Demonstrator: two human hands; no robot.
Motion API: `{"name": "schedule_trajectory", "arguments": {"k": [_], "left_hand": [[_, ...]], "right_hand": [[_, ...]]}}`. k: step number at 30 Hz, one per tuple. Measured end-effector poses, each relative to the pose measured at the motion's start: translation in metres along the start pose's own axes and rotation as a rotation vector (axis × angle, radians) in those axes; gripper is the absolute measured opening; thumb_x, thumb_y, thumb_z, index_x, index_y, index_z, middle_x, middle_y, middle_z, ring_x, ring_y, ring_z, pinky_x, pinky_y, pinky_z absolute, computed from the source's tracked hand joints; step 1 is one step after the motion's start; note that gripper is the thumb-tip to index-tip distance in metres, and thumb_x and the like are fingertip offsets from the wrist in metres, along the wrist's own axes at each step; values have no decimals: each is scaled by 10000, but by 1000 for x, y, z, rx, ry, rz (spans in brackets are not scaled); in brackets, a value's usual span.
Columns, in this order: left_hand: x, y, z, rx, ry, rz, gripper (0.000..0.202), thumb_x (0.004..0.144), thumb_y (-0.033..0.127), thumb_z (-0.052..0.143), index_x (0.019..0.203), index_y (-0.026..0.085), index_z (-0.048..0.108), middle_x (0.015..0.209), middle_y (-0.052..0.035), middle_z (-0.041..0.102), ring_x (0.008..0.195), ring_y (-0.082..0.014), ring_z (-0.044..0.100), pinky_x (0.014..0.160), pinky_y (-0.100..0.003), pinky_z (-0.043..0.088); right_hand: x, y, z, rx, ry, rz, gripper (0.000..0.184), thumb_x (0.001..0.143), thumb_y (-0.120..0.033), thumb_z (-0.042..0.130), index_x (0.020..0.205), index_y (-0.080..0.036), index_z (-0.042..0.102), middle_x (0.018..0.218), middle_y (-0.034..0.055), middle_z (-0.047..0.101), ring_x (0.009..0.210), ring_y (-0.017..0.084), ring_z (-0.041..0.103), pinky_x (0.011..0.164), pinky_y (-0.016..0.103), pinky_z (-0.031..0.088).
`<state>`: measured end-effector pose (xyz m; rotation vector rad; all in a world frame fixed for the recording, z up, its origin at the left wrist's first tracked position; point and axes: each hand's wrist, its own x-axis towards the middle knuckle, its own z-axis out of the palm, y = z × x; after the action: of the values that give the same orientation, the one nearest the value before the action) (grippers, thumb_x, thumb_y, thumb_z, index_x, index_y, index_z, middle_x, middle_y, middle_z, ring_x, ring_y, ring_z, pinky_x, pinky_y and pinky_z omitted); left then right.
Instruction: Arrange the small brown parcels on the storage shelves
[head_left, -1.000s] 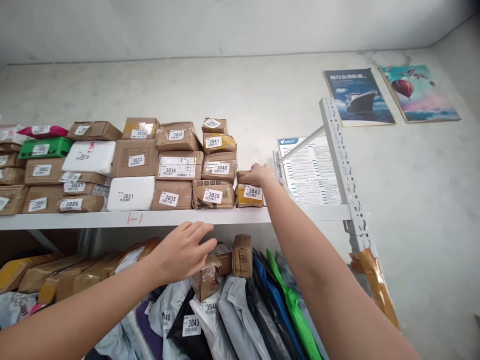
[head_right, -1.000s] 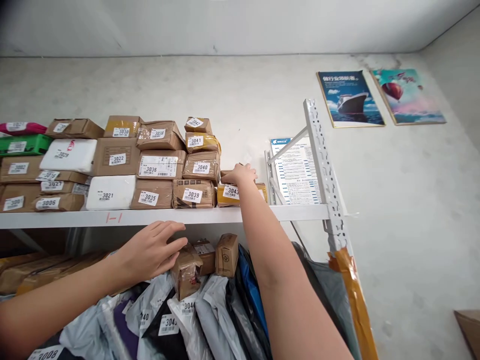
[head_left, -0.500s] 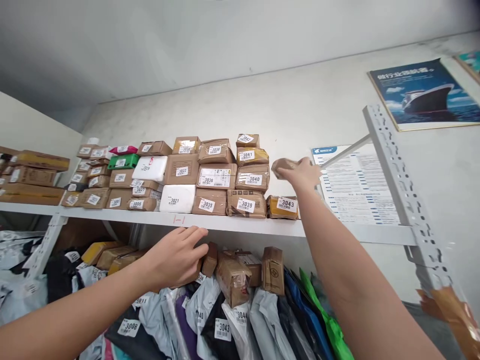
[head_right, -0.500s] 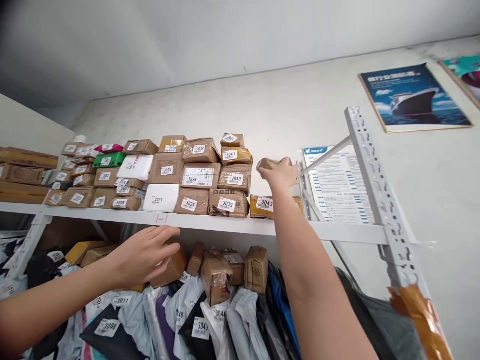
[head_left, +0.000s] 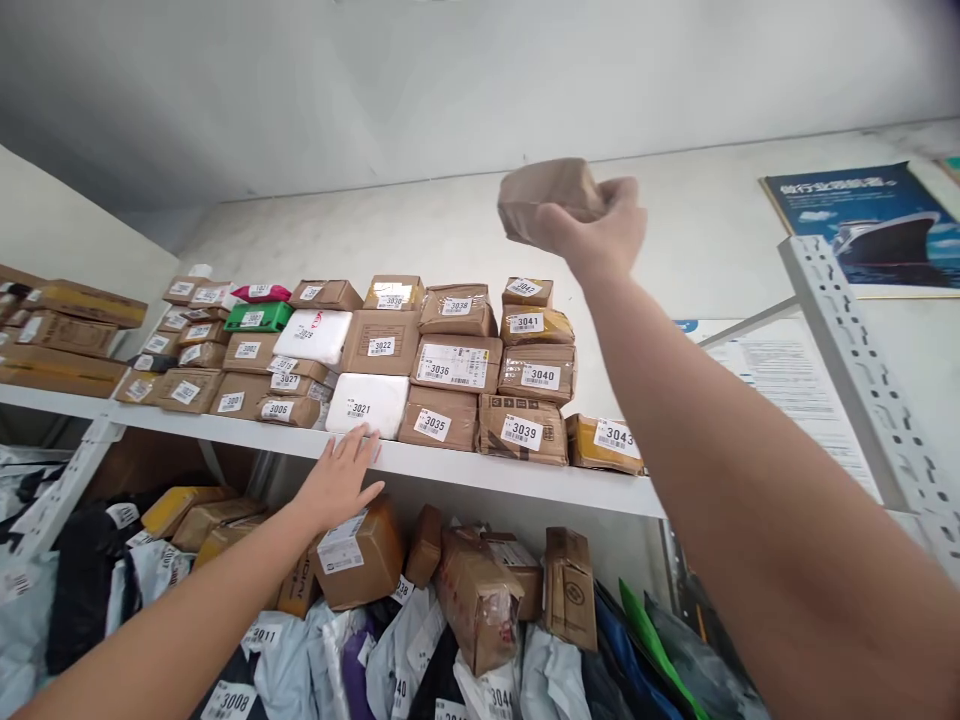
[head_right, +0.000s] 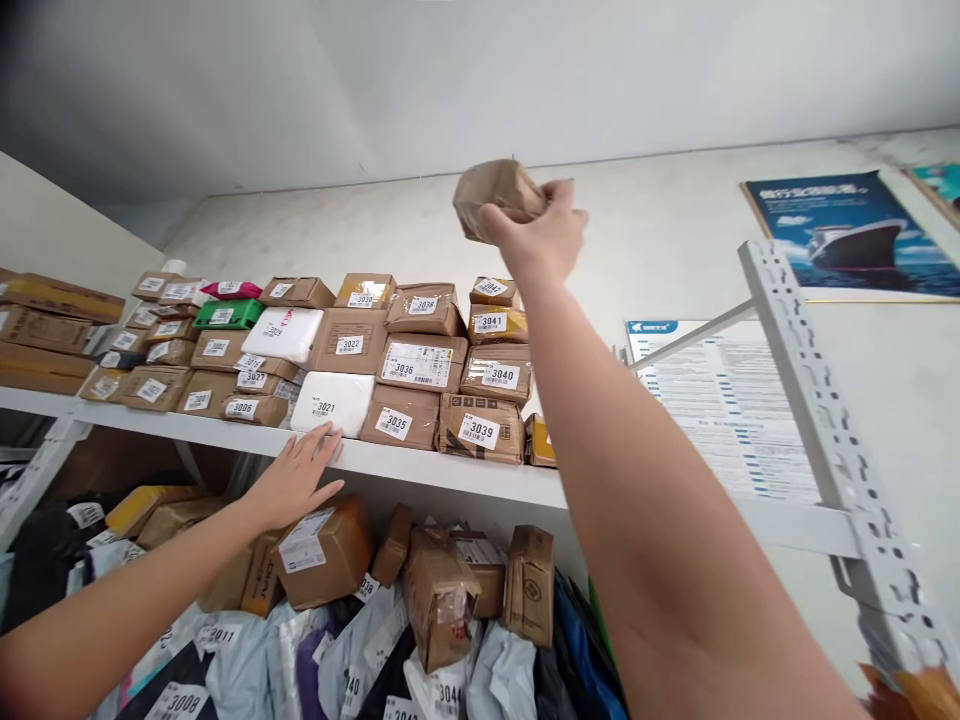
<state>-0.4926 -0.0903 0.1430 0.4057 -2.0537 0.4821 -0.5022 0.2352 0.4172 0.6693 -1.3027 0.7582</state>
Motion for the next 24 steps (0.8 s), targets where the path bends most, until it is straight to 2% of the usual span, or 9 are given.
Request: {"name": "schedule_trajectory", "arguments": {"k": [3, 7, 10, 12, 14, 18, 20, 22, 24], "left_hand": [[-1, 3, 34, -20, 214, 16, 644, 929, 387, 430, 1460, 29, 360, 1512, -251, 376, 1421, -357, 347, 1121, -529, 361], [-2, 1, 59, -6, 511, 79, 710, 940, 527, 411, 1456, 43, 343, 1370, -238, 498, 1345, -366, 420, 1056, -515, 405], [1, 0, 65, -21, 604, 78, 733, 942, 556, 400, 1471, 58, 308, 1343, -222, 495, 1320, -345, 423, 1057, -499, 372], [4, 0, 68, -19, 645, 81, 732, 944, 561, 391, 1470, 59, 310, 1334, -222, 486, 1313, -343, 413, 1074, -503, 331], [6, 0, 71, -13, 672, 79, 726, 944, 560, 386, 1458, 50, 330, 1326, -227, 475, 1307, -349, 405, 1086, -508, 298], [9, 0, 74, -6, 679, 72, 714, 944, 553, 389, 1425, 26, 369, 1320, -235, 451, 1296, -355, 395, 1096, -507, 263], [9, -1, 74, 1, 675, 82, 707, 946, 551, 384, 1421, 27, 372, 1318, -233, 446, 1290, -353, 395, 1094, -503, 263], [9, -3, 72, 10, 675, 93, 693, 952, 544, 369, 1417, 31, 375, 1307, -235, 447, 1283, -358, 399, 1084, -508, 279], [9, -4, 71, 13, 673, 107, 683, 957, 538, 349, 1415, 32, 374, 1295, -245, 448, 1275, -370, 406, 1066, -521, 307]], "right_hand": [[3, -38, 37, 120, 17, 90, 751, 882, -532, 418, 1319, 64, 286, 1235, 201, 308, 1164, 292, 445, 893, 449, 359], [10, -73, 101, 185, 93, 199, 617, 730, -465, 675, 1216, -155, 454, 1227, 126, 347, 1181, 345, 434, 929, 543, 369], [22, -87, 144, 134, 71, 233, 604, 678, -419, 750, 1184, -208, 496, 1243, 123, 366, 1173, 361, 425, 941, 579, 370], [29, -92, 165, 69, 34, 222, 612, 686, -411, 752, 1212, -215, 509, 1259, 126, 380, 1192, 369, 410, 958, 577, 358], [33, -94, 180, 14, 15, 209, 657, 707, -431, 750, 1280, -237, 494, 1291, 132, 395, 1211, 371, 402, 973, 566, 346], [33, -90, 201, -74, -85, 222, 844, 775, -485, 744, 1471, -272, 319, 1350, 176, 411, 1242, 371, 399, 986, 535, 347], [32, -89, 209, -118, -134, 207, 782, 809, -497, 723, 1459, -255, 362, 1344, 195, 434, 1252, 379, 403, 988, 519, 352], [27, -90, 207, -145, -130, 163, 732, 809, -501, 724, 1424, -238, 427, 1345, 197, 448, 1261, 391, 406, 1012, 523, 333], [19, -91, 193, -137, -84, 90, 774, 804, -506, 725, 1446, -219, 401, 1388, 191, 424, 1280, 390, 395, 1049, 528, 303]]}}
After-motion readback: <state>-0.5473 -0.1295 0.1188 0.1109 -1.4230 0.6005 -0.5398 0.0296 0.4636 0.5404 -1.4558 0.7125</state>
